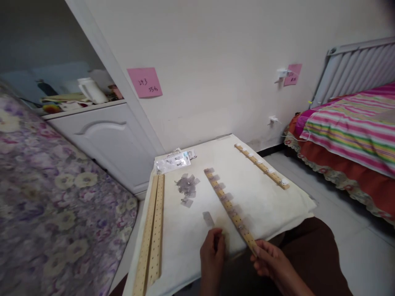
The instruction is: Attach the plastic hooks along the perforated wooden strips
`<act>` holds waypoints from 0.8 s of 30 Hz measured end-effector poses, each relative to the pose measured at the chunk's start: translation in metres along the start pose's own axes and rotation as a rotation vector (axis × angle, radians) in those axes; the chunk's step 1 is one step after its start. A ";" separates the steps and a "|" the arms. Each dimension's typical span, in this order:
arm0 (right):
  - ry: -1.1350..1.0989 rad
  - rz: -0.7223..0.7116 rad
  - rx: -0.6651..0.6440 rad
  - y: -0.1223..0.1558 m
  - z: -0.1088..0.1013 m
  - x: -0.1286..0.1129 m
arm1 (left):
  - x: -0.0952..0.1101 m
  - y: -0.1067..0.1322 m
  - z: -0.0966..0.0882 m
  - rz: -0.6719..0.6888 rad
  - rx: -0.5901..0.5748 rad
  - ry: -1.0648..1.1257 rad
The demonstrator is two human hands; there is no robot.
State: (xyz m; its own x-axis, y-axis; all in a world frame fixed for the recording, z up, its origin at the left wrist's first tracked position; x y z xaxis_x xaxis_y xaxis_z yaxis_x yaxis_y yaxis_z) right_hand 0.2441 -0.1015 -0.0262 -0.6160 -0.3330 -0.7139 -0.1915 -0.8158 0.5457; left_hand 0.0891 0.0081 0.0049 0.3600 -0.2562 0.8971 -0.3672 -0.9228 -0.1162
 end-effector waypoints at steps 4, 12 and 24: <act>0.032 -0.038 0.015 0.000 -0.011 -0.008 | 0.005 0.002 -0.001 0.016 0.016 -0.022; 0.032 -0.111 0.023 -0.001 -0.024 -0.044 | 0.002 0.001 0.000 0.003 -0.011 -0.035; 0.016 -0.224 0.080 -0.043 -0.055 -0.114 | 0.006 -0.003 -0.001 0.011 0.023 -0.005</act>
State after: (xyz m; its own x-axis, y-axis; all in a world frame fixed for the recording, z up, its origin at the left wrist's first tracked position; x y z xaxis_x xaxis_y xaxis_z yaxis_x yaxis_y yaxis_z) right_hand 0.3645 -0.0548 0.0075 -0.5396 -0.1560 -0.8274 -0.3823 -0.8301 0.4058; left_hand 0.0920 0.0096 0.0111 0.3600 -0.2680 0.8936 -0.3513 -0.9263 -0.1363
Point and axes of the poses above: each hand's wrist, its own y-axis away from the middle knuckle, its own z-axis out of the palm, x = y × z, the point moved 3 cm from there along -y, towards the middle knuckle, and after that the axes turned 4 degrees about z, right-handed, at the moved point
